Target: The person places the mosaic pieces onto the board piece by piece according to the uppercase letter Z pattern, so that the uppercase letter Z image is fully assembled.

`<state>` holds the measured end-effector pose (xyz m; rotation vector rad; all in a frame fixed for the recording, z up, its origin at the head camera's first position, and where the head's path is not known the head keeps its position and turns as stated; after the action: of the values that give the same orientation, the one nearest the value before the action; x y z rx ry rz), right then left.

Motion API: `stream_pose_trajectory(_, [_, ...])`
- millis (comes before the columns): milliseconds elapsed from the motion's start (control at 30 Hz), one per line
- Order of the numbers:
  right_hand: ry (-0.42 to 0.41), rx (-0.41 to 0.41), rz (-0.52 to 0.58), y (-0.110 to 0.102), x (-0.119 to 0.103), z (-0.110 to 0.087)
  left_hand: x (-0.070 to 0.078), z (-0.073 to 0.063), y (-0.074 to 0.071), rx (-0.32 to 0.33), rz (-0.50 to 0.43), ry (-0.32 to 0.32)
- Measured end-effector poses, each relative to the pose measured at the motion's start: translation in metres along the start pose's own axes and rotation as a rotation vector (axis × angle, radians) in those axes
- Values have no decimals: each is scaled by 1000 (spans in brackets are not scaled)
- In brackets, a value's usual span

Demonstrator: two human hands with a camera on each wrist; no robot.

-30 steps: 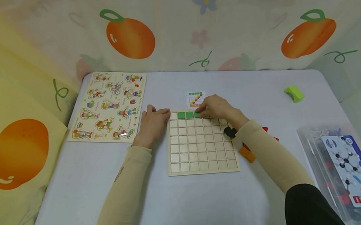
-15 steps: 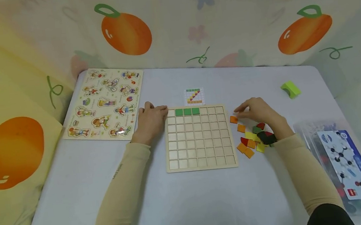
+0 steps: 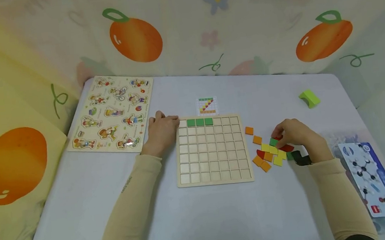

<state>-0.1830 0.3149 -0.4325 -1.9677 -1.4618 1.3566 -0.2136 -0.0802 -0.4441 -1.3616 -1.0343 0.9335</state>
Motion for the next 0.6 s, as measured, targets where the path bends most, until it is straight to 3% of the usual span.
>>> stream_pose_trajectory(167, [-29,-18,-3,1,-7,3,-1,-1,0,17,-6,0])
stream_pose_trajectory(367, [-66,-31,79,1,-7,4,-3,3,2,0,-52,-13])
stream_pose_trajectory(600, [-188,168,193,-3,-45,33,-6,7,3,5,-105,-46])
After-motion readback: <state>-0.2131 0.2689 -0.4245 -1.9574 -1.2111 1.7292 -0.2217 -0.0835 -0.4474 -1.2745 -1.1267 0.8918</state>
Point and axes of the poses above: each hand's wrist, its own z-axis towards the middle knuckle, its own y-axis out of the palm, x = y × z, the point moved 4 cm from there along z, towards the middle knuckle, and after that the axes turned 10 degrees about z, right-handed, at the moved point
